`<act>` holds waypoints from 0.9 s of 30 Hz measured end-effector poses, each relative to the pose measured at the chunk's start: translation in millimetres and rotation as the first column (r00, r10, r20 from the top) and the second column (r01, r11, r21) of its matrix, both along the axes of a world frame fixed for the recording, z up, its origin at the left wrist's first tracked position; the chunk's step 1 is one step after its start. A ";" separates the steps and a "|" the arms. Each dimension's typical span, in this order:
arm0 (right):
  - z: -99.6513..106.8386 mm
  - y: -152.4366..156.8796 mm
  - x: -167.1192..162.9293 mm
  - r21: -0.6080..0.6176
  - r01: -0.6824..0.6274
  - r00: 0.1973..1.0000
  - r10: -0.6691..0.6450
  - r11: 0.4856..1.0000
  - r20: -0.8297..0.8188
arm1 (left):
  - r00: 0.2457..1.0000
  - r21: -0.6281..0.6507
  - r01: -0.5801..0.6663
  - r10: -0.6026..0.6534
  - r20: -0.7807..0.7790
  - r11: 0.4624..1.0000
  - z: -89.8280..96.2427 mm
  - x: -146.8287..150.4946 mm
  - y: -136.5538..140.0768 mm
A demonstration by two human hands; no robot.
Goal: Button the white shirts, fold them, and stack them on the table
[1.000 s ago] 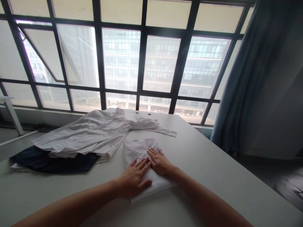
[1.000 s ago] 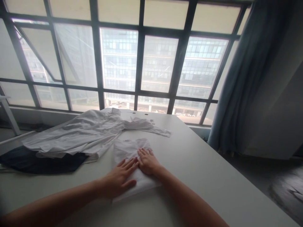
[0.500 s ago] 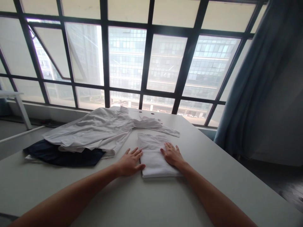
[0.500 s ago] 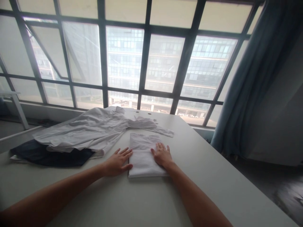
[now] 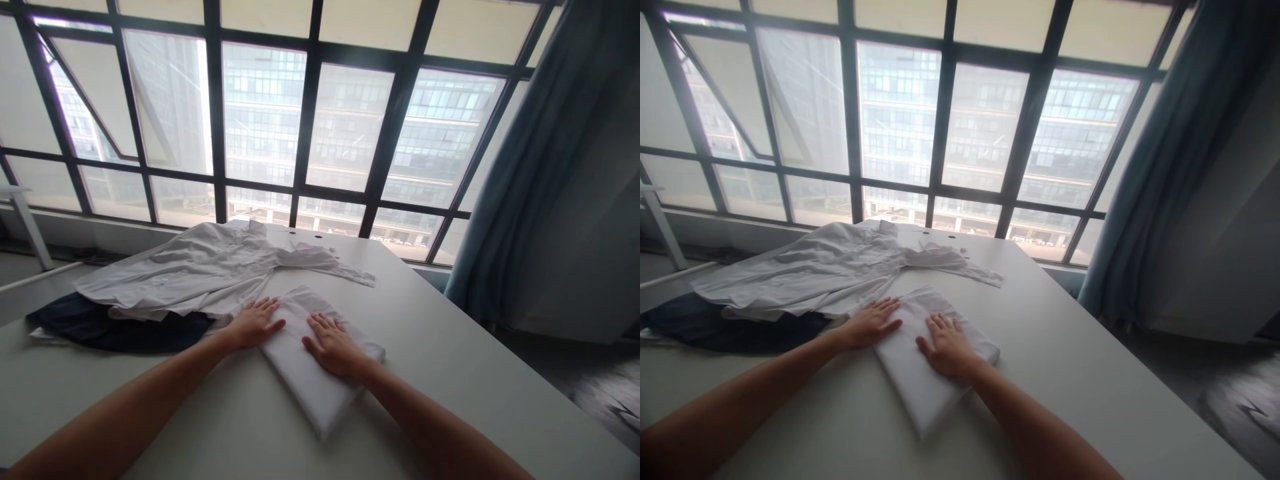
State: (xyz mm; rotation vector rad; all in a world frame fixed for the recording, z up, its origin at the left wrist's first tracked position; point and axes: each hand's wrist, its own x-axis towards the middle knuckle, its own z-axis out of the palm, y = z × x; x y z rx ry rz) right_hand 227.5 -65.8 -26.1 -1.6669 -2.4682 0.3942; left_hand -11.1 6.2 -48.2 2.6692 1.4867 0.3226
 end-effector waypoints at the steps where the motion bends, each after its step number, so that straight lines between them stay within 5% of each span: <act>1: -0.5 4.3 5.4 -0.003 -0.012 1.000 0.012 1.000 0.003 | 0.999 -0.039 -0.023 0.022 -0.031 0.999 -1.4 -3.2 4.1; 7: 5.6 14.1 31.8 0.068 -0.035 0.999 0.032 0.997 0.036 | 0.995 -0.082 -0.063 0.056 -0.084 0.995 2.0 -2.8 0.8; 13: -0.3 -26.0 27.3 0.035 -0.300 0.954 0.301 0.953 -0.011 | 0.995 -0.052 -0.060 0.055 -0.080 0.997 1.8 2.1 -3.5; 20: -13.2 3.0 126.1 0.010 0.161 0.976 -0.161 0.987 0.146 | 0.995 0.067 -0.095 0.096 -0.006 0.993 10.5 -3.8 -2.9; 27: -25.5 41.8 241.5 0.091 0.587 0.769 -0.590 0.804 0.246 | 0.988 0.046 -0.151 0.153 -0.033 0.987 13.0 -10.9 -0.1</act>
